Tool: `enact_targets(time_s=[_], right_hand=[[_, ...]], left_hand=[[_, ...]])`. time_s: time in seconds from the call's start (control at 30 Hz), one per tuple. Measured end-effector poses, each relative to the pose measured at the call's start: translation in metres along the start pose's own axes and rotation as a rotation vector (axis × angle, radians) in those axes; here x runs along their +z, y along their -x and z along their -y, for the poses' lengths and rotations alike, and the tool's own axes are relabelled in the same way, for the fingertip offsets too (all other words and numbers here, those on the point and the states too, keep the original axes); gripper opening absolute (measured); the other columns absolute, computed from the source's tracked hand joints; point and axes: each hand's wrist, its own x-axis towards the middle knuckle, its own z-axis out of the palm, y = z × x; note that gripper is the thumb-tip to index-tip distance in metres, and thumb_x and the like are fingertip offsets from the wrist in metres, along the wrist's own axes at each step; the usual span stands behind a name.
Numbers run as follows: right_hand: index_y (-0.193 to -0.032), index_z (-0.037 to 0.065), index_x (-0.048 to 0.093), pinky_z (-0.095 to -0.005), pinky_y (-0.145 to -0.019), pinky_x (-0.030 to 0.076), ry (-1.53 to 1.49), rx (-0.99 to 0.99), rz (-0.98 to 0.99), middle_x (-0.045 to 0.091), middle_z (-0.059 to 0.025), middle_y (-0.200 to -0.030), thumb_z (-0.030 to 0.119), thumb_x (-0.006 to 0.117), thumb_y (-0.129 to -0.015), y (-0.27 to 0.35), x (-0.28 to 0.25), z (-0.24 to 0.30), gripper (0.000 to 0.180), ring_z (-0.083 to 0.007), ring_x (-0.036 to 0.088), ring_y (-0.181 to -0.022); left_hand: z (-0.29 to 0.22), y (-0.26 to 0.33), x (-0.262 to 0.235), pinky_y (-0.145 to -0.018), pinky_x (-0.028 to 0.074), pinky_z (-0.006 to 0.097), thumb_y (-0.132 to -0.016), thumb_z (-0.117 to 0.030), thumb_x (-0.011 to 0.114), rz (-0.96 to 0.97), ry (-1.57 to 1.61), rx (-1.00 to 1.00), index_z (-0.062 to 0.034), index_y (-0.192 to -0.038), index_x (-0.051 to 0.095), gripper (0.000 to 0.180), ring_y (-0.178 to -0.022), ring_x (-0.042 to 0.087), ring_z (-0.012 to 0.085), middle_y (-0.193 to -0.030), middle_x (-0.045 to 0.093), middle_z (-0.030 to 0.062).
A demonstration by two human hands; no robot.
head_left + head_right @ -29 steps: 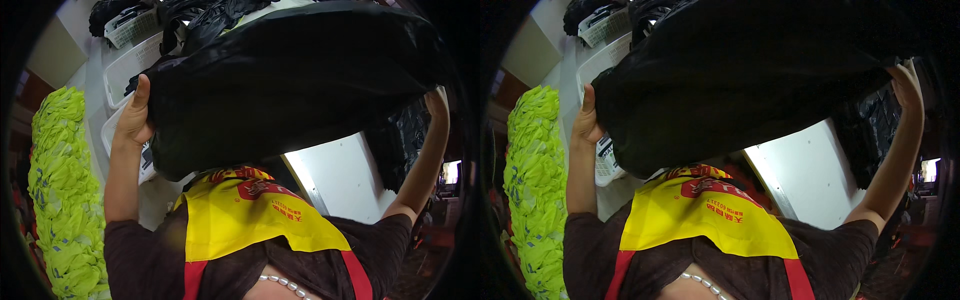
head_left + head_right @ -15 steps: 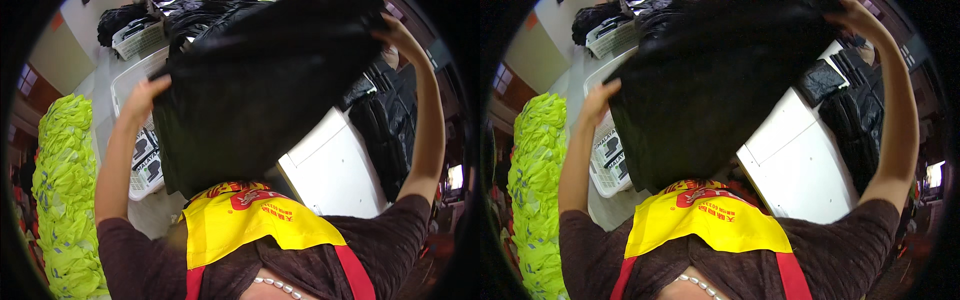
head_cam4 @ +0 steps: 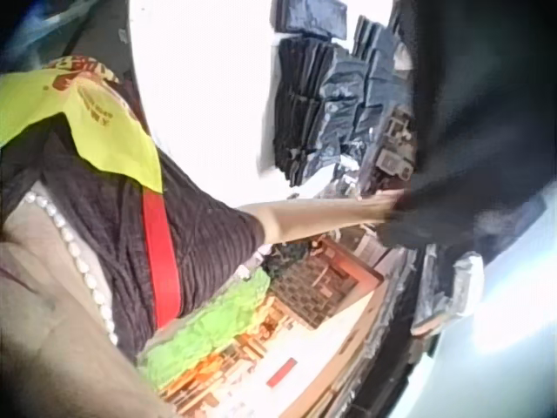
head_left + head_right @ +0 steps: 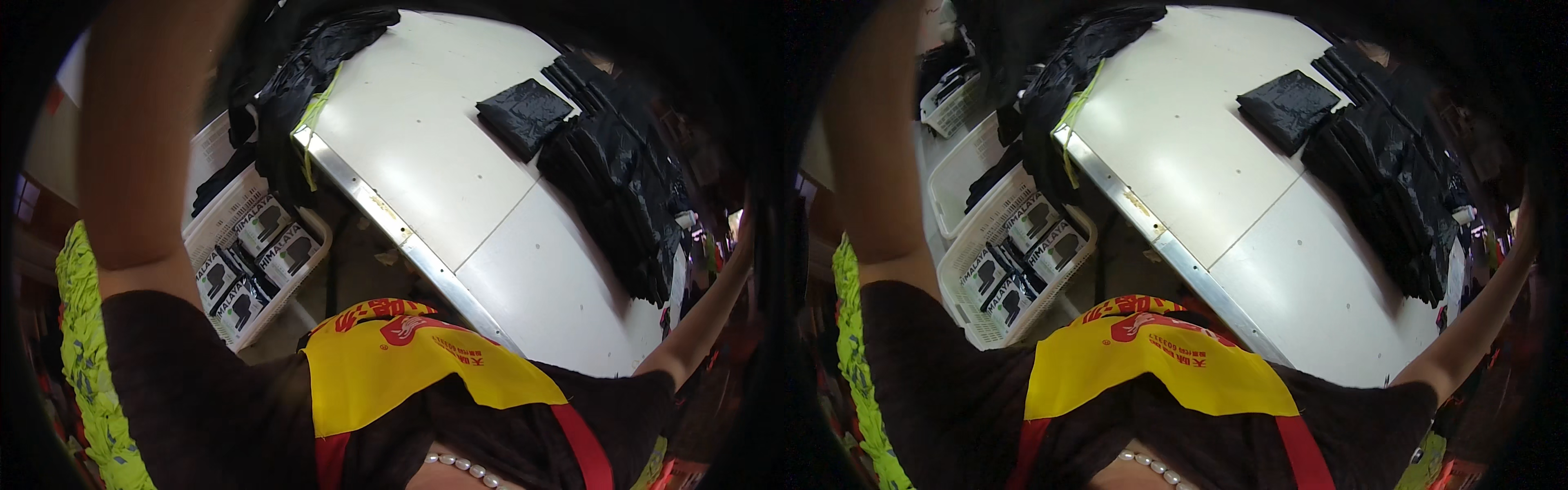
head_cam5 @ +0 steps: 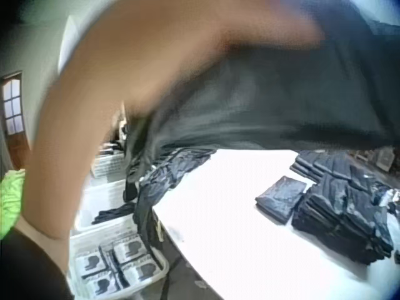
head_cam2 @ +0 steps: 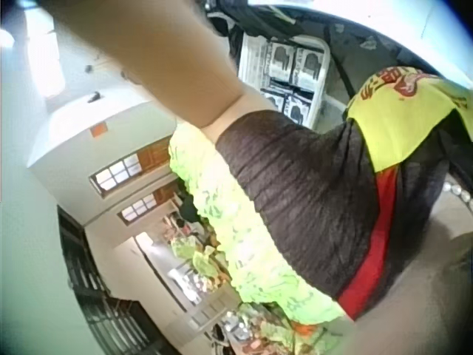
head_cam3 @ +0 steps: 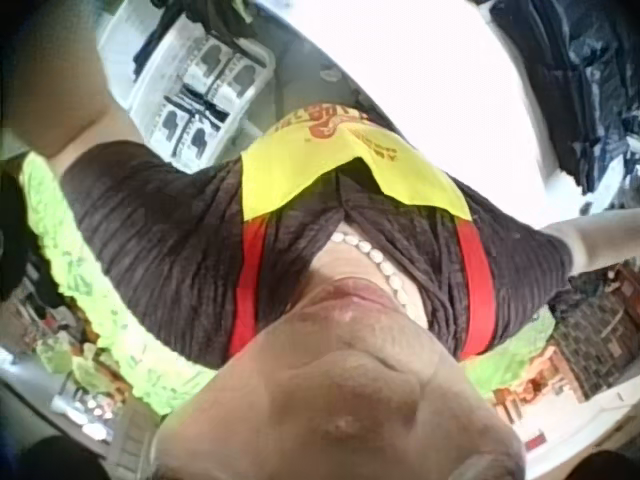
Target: The person folds black trousers on a white table. They lay each pair flat, fold the legs together, fold the garment in half or thirds, and place the folded item into a white basket. The process repeats for multiple pairs.
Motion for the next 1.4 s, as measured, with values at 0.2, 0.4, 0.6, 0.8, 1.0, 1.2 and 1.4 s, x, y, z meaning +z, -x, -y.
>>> enact_targets(time_s=[0.2, 0.4, 0.6, 0.8, 1.0, 1.2, 1.4], right_hand=[[-0.129, 0.005, 0.044, -0.0359, -0.093, 0.043, -0.253, 0.639, -0.001, 0.052, -0.015, -0.123, 0.026, 0.065, -0.083, 0.239, -0.144, -0.114, 0.055, -0.0245, 0.053, -0.109], [-0.131, 0.0, 0.042, -0.034, -0.103, 0.033, 0.65, 0.977, 0.283, 0.048, -0.0171, -0.131, 0.003, 0.053, -0.08, 0.452, -0.163, -0.144, 0.053, -0.0256, 0.044, -0.123], [-0.126, 0.002, 0.048, -0.0386, -0.101, 0.032, 0.691, 0.698, 0.534, 0.048, -0.0182, -0.129, 0.024, 0.054, -0.088, 0.448, 0.054, -0.053, 0.045, -0.0324, 0.044, -0.12], [-0.137, 0.012, 0.036, -0.0611, -0.102, 0.016, 1.218, 0.668, 0.776, 0.027, -0.0111, -0.146, 0.043, 0.054, -0.083, 0.555, 0.085, -0.085, 0.064, -0.0335, 0.021, -0.135], [-0.136, 0.008, 0.037, -0.0538, -0.106, 0.012, 1.02, 0.534, 0.725, 0.029, -0.0127, -0.145, 0.042, 0.043, -0.09, 0.56, 0.027, -0.113, 0.058, -0.0324, 0.022, -0.135], [-0.133, 0.007, 0.04, -0.0511, -0.107, 0.013, 0.991, 0.557, 0.754, 0.032, -0.0134, -0.143, 0.038, 0.047, -0.089, 0.552, 0.008, -0.121, 0.055, -0.0315, 0.023, -0.135], [-0.13, 0.002, 0.044, -0.0396, -0.106, 0.025, 0.756, 0.925, 0.865, 0.04, -0.0197, -0.137, 0.031, 0.061, -0.08, 0.479, 0.047, -0.067, 0.06, -0.0345, 0.031, -0.13]], left_hand=[[0.162, 0.088, 0.171, -0.058, 0.051, 0.038, -0.075, -0.035, 0.066, 0.36, -0.423, 0.159, -0.0041, -0.067, 0.066, 0.032, -0.059, 0.061, 0.0316, -0.061, 0.059, 0.0151], [0.341, 0.206, 0.323, -0.067, 0.049, 0.041, -0.07, -0.015, 0.061, 0.743, -0.318, 0.158, -0.0052, -0.079, 0.063, 0.014, -0.076, 0.061, 0.034, -0.078, 0.062, 0.0159], [0.304, 0.196, 0.439, -0.069, 0.052, 0.041, -0.077, -0.017, 0.053, 1.083, -0.219, 0.157, -0.0024, -0.094, 0.062, 0.024, -0.078, 0.064, 0.0332, -0.086, 0.065, 0.0178], [0.311, 0.182, 0.438, -0.072, 0.051, 0.037, -0.084, -0.042, 0.054, 0.969, -0.076, 0.37, -0.0095, -0.104, 0.06, 0.039, -0.091, 0.06, 0.0291, -0.1, 0.059, 0.0115], [0.422, 0.161, 0.28, -0.068, 0.043, 0.04, -0.076, -0.029, 0.063, 0.271, -0.618, 0.232, -0.01, -0.084, 0.066, 0.021, -0.078, 0.056, 0.0274, -0.08, 0.06, 0.009], [0.499, 0.135, 0.102, -0.073, 0.047, 0.046, -0.083, -0.022, 0.052, -0.361, -0.828, -0.69, -0.002, -0.08, 0.065, 0.024, -0.079, 0.06, 0.0386, -0.083, 0.063, 0.0205], [0.535, 0.061, 0.03, -0.06, 0.05, 0.037, -0.079, -0.027, 0.066, -0.373, -0.702, -0.745, -0.0018, -0.095, 0.062, 0.03, -0.064, 0.064, 0.0264, -0.075, 0.065, 0.0128]])
